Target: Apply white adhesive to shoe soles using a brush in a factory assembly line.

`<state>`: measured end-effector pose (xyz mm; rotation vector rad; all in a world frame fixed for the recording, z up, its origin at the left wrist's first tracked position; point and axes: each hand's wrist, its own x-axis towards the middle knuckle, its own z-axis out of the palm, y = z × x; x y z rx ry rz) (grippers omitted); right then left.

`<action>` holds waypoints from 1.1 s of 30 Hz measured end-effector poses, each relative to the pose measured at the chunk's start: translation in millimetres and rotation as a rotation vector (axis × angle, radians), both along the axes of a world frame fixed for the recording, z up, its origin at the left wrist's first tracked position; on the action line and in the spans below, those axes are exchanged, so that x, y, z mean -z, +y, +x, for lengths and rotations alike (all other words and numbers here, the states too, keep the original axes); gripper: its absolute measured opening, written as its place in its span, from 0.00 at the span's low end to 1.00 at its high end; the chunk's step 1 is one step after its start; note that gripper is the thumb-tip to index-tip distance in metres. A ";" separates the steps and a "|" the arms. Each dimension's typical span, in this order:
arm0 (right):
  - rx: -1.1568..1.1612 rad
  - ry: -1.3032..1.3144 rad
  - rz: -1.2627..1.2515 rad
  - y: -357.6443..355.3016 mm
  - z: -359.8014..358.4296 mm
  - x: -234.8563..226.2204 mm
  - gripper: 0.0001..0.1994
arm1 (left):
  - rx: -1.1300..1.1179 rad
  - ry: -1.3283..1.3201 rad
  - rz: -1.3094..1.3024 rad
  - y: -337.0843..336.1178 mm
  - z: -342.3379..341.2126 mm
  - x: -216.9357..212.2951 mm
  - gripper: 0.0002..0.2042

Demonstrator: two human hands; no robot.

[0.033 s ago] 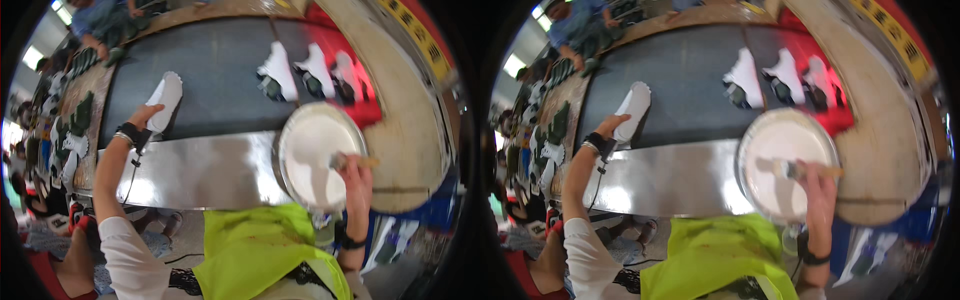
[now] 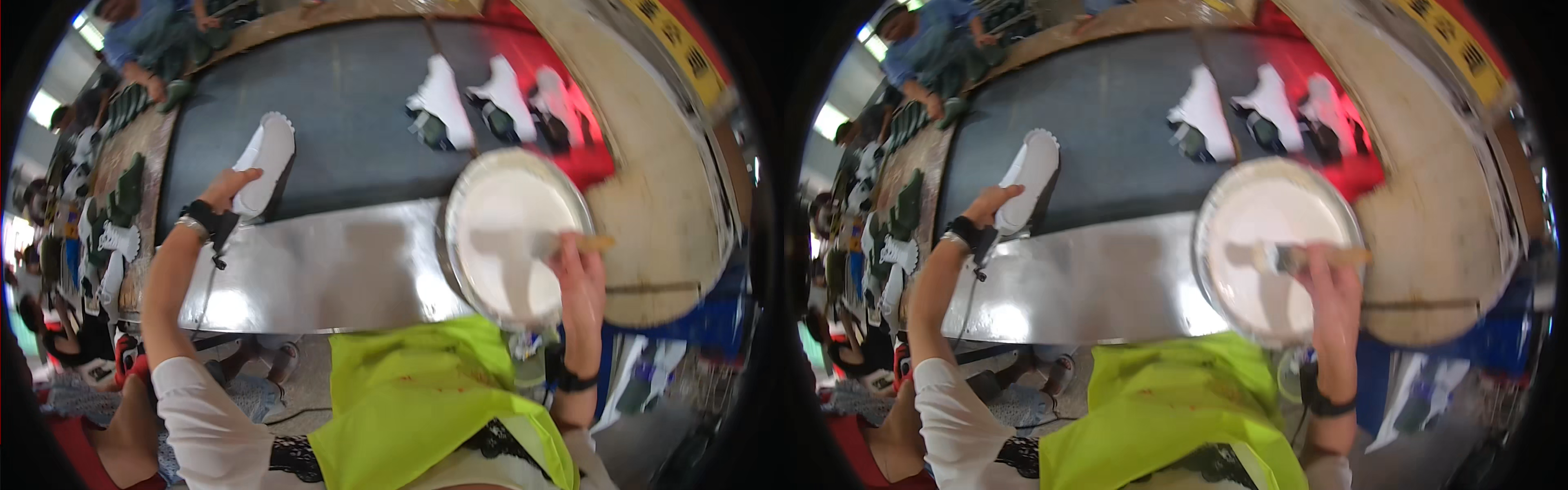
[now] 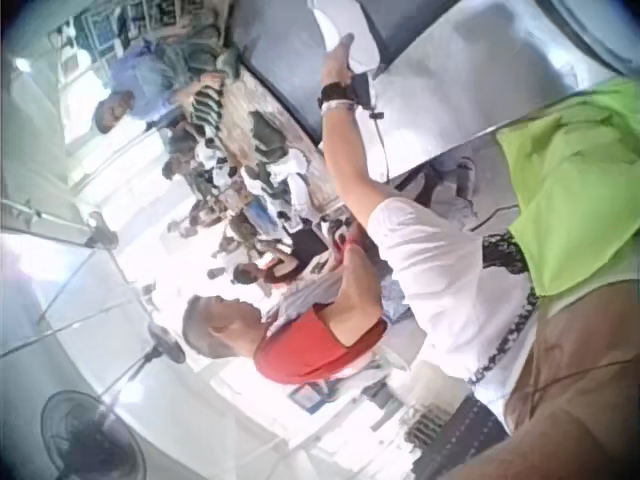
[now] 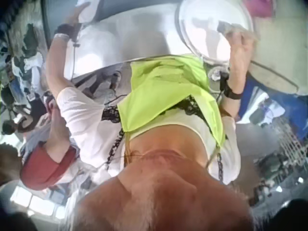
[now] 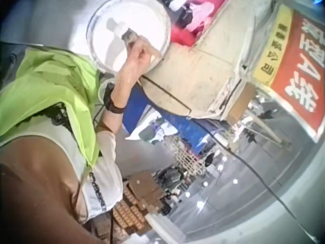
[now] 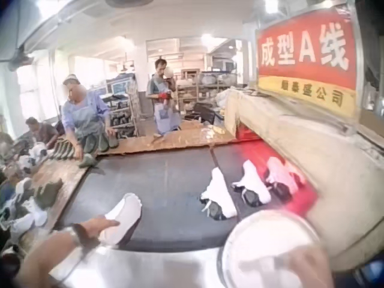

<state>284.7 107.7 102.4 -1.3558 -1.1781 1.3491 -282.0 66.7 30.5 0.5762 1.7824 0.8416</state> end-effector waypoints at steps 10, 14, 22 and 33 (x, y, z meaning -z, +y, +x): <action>-0.081 -0.129 0.221 15.9 0.7 61.0 0.10 | -0.193 -0.518 0.361 -161.8 275.1 -15.7 0.23; -0.136 -0.556 0.411 36.6 -17.0 86.0 0.11 | 0.001 -0.498 0.385 -196.2 329.7 33.9 0.31; -0.069 -0.345 0.514 33.8 -18.5 61.2 0.10 | -0.076 -0.730 0.292 -193.2 327.4 44.5 0.30; -0.160 -0.138 0.497 -0.7 -76.7 35.0 0.09 | 0.033 -0.449 0.413 -173.3 358.7 32.0 0.34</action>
